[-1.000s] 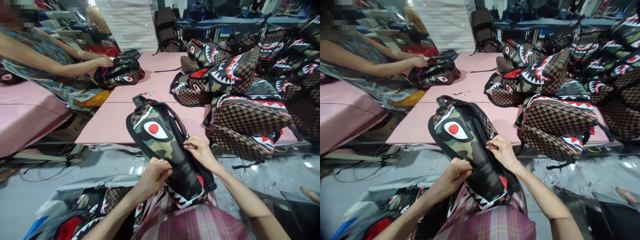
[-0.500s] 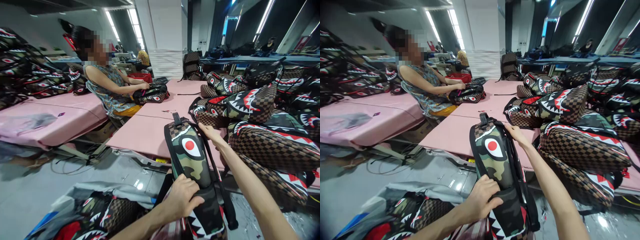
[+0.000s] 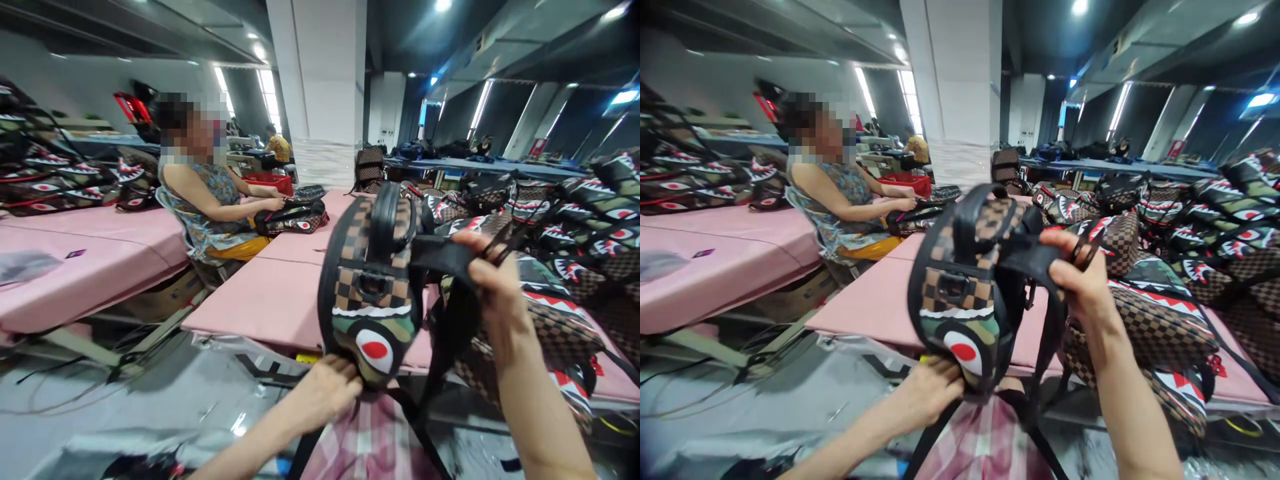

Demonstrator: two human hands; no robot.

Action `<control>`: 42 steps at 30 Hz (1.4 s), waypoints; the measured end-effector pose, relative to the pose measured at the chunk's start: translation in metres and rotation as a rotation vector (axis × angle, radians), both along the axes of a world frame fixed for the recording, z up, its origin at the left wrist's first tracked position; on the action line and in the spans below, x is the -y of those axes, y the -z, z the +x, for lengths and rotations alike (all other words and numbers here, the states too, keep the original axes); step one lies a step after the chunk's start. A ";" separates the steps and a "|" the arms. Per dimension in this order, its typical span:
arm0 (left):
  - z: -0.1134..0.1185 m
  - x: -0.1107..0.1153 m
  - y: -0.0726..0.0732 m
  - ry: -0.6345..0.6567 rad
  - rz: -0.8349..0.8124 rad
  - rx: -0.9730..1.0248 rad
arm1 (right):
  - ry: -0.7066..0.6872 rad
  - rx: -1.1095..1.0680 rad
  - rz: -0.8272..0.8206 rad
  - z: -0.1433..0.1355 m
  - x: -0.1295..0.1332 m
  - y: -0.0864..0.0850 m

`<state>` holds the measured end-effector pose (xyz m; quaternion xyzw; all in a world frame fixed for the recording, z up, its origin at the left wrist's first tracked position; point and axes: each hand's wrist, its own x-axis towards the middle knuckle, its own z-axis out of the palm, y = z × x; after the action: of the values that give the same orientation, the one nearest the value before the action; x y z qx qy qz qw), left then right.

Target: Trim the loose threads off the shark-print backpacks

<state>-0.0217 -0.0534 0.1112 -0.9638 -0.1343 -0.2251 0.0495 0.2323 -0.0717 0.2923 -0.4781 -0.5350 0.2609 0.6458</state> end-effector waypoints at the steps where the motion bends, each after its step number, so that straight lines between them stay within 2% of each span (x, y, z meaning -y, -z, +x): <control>1: -0.001 -0.015 0.012 -0.062 -0.018 -0.046 | -0.037 -0.001 -0.105 0.007 -0.004 0.020; 2: -0.001 -0.026 0.022 -0.087 -0.027 -0.050 | -0.058 0.004 -0.207 0.013 -0.009 0.041; 4: -0.001 -0.040 0.034 -0.083 -0.077 -0.031 | 0.023 -0.025 -0.232 0.024 -0.020 0.077; 5: 0.000 -0.042 0.032 -0.054 -0.096 0.008 | 0.023 -0.010 -0.238 0.028 -0.024 0.088; 7: -0.001 -0.041 0.014 0.016 -0.123 0.153 | 0.022 0.030 -0.235 0.034 -0.031 0.098; 9: -0.002 -0.038 -0.016 0.035 -0.120 0.381 | -0.015 0.051 -0.242 0.037 -0.035 0.096; 10: -0.001 -0.038 -0.032 0.001 -0.126 0.500 | -0.029 0.054 -0.247 0.037 -0.036 0.094; 12: 0.002 -0.042 -0.059 -0.142 -0.169 0.677 | -0.033 0.083 -0.246 0.034 -0.037 0.089; 14: 0.010 -0.051 -0.077 -0.284 -0.251 0.751 | 0.039 0.204 -0.171 0.027 -0.034 0.085; 17: 0.027 -0.066 -0.086 -0.396 -0.443 0.836 | 0.206 0.435 0.079 0.014 -0.024 0.080; 19: 0.037 -0.075 -0.086 -0.422 -0.606 0.914 | 0.252 0.526 0.160 0.008 -0.018 0.075; 23: 0.048 -0.088 -0.095 -0.350 -0.827 0.961 | 0.260 0.444 -0.057 0.009 -0.034 0.064; 24: 0.049 -0.092 -0.101 -0.348 -0.825 0.955 | 0.268 0.401 -0.126 0.010 -0.041 0.061; 26: 0.052 -0.099 -0.117 -0.369 -0.697 0.899 | 0.223 0.313 -0.239 0.009 -0.054 0.052; 29: 0.056 -0.106 -0.144 -0.423 -0.417 0.701 | -0.034 0.146 -0.372 -0.003 -0.058 0.039; 31: 0.057 -0.107 -0.158 -0.427 -0.373 0.559 | -0.176 0.075 -0.453 -0.013 -0.051 0.034; 33: 0.056 -0.107 -0.168 -0.398 -0.409 0.467 | -0.256 0.081 -0.523 -0.023 -0.042 0.031; 36: 0.054 -0.111 -0.176 -0.338 -0.538 0.442 | -0.408 -0.020 -0.550 -0.037 -0.034 0.033; 38: 0.052 -0.122 -0.178 -0.402 -0.562 0.484 | -0.475 -0.150 -0.482 -0.044 -0.032 0.038; 42: 0.052 -0.146 -0.176 -0.612 -0.353 0.493 | -0.495 -0.310 -0.361 -0.047 -0.031 0.050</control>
<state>0.0298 0.0923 0.2875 -0.7907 -0.4582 -0.3970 -0.0853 0.1856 -0.0408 0.2425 -0.3949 -0.4757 0.5697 0.5415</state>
